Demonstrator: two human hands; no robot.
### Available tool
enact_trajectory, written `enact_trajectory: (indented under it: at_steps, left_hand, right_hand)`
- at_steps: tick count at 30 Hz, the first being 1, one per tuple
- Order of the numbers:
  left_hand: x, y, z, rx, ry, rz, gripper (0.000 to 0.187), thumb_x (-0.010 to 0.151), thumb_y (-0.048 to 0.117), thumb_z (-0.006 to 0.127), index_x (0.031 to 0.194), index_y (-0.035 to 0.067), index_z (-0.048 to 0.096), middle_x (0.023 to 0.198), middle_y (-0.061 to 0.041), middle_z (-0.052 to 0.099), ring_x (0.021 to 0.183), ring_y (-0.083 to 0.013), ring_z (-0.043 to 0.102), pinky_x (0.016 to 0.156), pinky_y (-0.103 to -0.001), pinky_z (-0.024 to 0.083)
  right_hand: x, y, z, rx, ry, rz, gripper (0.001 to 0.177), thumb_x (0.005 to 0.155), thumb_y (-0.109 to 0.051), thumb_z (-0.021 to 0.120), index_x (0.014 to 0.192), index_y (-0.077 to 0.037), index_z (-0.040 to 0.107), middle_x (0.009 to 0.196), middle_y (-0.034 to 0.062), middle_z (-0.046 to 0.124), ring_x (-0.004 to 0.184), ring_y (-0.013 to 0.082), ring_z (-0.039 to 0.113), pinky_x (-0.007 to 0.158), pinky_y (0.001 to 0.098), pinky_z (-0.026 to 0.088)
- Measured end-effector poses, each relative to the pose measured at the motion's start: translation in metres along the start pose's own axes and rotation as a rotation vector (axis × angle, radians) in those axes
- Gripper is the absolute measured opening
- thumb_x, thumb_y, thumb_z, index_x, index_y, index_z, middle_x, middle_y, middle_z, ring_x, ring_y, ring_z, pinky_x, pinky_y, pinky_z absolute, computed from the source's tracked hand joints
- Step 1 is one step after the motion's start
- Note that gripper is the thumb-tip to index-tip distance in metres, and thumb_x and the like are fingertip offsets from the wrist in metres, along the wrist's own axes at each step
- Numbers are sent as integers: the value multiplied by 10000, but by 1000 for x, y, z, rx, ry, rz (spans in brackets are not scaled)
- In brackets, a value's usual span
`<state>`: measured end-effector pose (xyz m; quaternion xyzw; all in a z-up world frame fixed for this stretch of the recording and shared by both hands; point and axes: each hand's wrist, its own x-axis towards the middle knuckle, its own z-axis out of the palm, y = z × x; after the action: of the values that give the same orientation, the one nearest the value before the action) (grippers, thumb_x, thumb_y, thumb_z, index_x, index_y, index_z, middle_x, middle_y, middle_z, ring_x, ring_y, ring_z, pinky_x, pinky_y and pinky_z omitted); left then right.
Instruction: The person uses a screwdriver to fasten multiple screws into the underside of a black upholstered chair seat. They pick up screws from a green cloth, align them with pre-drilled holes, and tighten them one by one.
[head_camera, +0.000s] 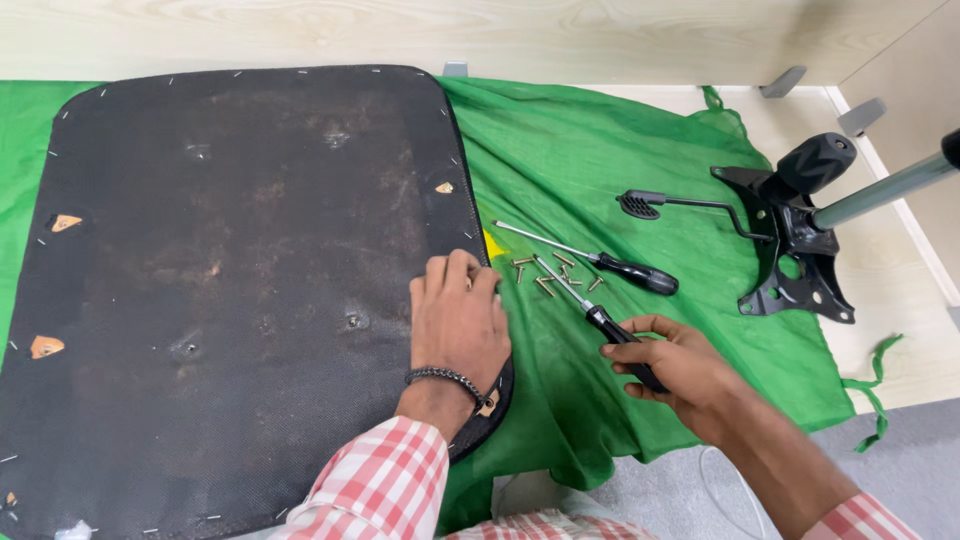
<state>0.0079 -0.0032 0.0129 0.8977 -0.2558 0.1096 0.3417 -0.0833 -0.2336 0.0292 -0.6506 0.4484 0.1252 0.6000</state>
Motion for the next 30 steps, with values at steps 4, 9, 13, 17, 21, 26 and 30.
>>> enact_trajectory:
  at_steps: [4,9,13,17,21,26,30]
  left_hand:
    - [9,10,9,151,-115,133,260,770,186,720,998,62,739,1122,-115,598,1191,-313,500,1017,-492,348]
    - [25,16,31,409,-401,198,211,820,155,684,1008,83,747,1199,-114,615,1307,-290,475,1151,-500,273]
    - [39,18,49,379,-428,207,249,812,131,687,1048,68,737,1209,-129,607,1273,-294,495,1131,-473,321]
    - [54,22,67,298,-433,133,276,804,78,683,1076,45,714,1255,-148,583,1247,-310,520,1040,-433,426]
    - [70,22,84,229,-425,39,359,832,35,665,1190,13,649,1246,-178,578,1199,-338,565,992,-429,500]
    - [79,17,101,167,-454,-75,349,831,69,692,1170,7,637,1259,-185,566,1212,-359,560,964,-435,532]
    - [85,13,111,182,-457,-126,201,875,53,670,1075,52,693,1267,-157,576,1233,-347,566,949,-443,549]
  right_hand:
    - [13,10,7,-149,110,-92,327,771,-63,812,1067,-86,673,883,53,729,814,157,625,664,335,494]
    - [22,16,1,-79,134,-163,344,748,-45,788,1075,-79,687,910,47,787,828,124,652,674,311,495]
    - [29,18,-9,-89,208,-233,370,736,-13,784,1087,-79,689,911,47,790,804,131,645,684,292,466]
    - [36,17,-20,-72,206,-313,375,719,50,758,1073,-51,690,899,61,788,799,139,655,698,258,461]
    - [40,13,-33,-64,175,-278,376,711,101,735,1058,-38,689,921,61,786,811,147,650,698,274,468]
    - [42,10,-43,-18,101,-292,343,695,137,701,1002,-14,696,903,80,773,824,163,702,750,293,547]
    - [44,6,-47,-43,78,-266,338,695,141,701,991,-21,704,898,77,772,812,172,698,741,295,532]
